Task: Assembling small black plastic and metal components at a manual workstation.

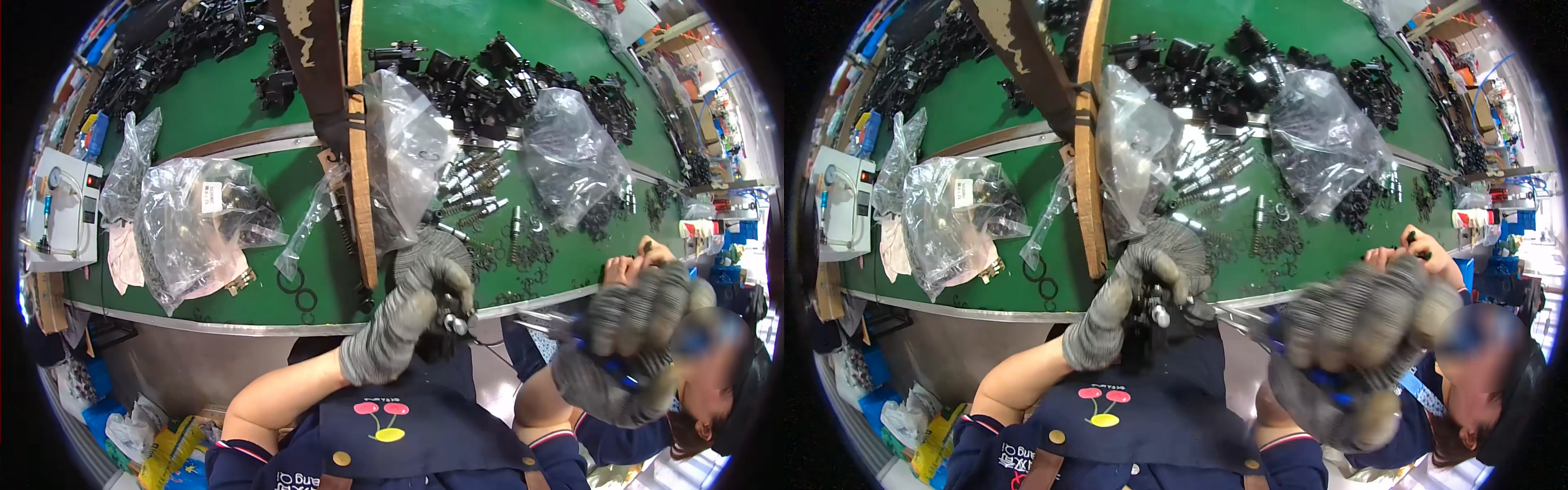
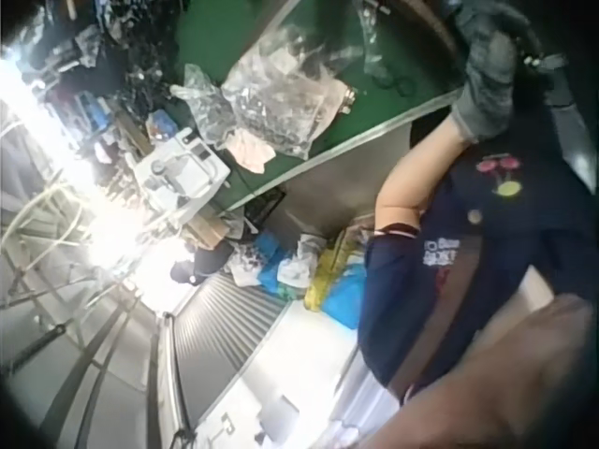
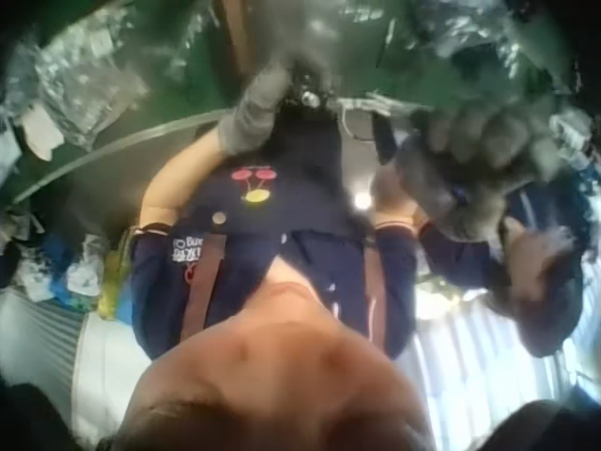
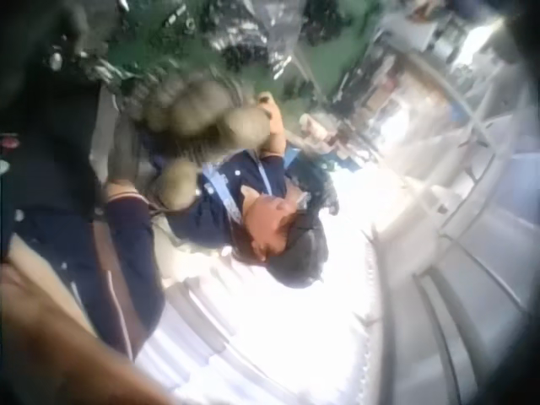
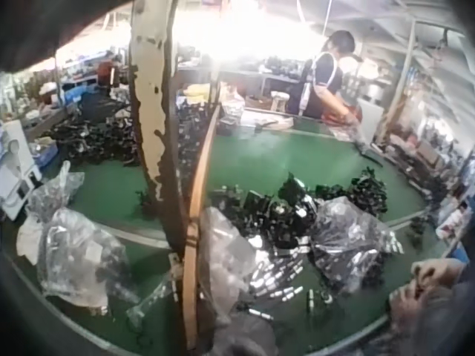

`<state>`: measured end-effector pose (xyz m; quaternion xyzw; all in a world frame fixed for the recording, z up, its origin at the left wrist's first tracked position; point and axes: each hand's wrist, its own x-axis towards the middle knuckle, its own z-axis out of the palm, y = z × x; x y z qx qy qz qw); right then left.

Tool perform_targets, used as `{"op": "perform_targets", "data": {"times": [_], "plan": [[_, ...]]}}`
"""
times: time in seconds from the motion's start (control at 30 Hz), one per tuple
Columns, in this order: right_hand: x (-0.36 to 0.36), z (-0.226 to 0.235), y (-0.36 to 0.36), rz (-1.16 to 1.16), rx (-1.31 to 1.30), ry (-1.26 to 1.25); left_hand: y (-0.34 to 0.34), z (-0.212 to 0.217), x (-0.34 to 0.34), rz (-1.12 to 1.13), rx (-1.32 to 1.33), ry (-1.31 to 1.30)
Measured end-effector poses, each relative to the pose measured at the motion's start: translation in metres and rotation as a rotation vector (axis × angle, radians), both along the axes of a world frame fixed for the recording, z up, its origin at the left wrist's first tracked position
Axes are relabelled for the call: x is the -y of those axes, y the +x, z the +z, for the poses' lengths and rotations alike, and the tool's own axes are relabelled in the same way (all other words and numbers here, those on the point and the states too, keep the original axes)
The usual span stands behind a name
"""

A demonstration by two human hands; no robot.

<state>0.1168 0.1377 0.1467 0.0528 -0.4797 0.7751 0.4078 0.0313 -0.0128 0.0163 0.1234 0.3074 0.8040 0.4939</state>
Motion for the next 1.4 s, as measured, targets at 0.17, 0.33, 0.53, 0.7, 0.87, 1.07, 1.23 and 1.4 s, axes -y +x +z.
{"op": "perform_targets", "data": {"times": [0.17, 0.33, 0.53, 0.7, 0.87, 1.07, 1.23, 1.4], "plan": [[-0.014, -0.006, 0.017, -0.071, -0.001, 0.028, 0.009, 0.012, 0.015, 0.029, -0.166, 0.114], [-0.010, -0.018, 0.014, -0.099, 0.044, -0.012, 0.007, 0.008, 0.019, -0.053, -0.203, 0.005], [-0.009, -0.088, -0.017, -0.115, 0.221, 0.037, 0.009, -0.011, 0.018, 0.039, -0.167, 0.073], [0.007, -0.086, -0.018, -0.218, 0.264, 0.028, 0.008, 0.004, 0.017, 0.091, -0.139, -0.040], [0.028, -0.018, 0.008, -0.241, 0.019, 0.101, 0.014, 0.009, 0.014, 0.108, -0.113, -0.072], [0.058, -0.035, 0.000, -0.075, 0.073, 0.134, 0.015, 0.001, 0.012, 0.169, -0.426, -0.135], [0.071, -0.041, 0.008, -0.159, 0.240, 0.099, 0.016, 0.002, 0.011, 0.203, -0.513, -0.036], [0.077, -0.039, 0.008, -0.162, 0.259, -0.009, 0.018, 0.001, 0.017, 0.247, -0.626, -0.015]]}}
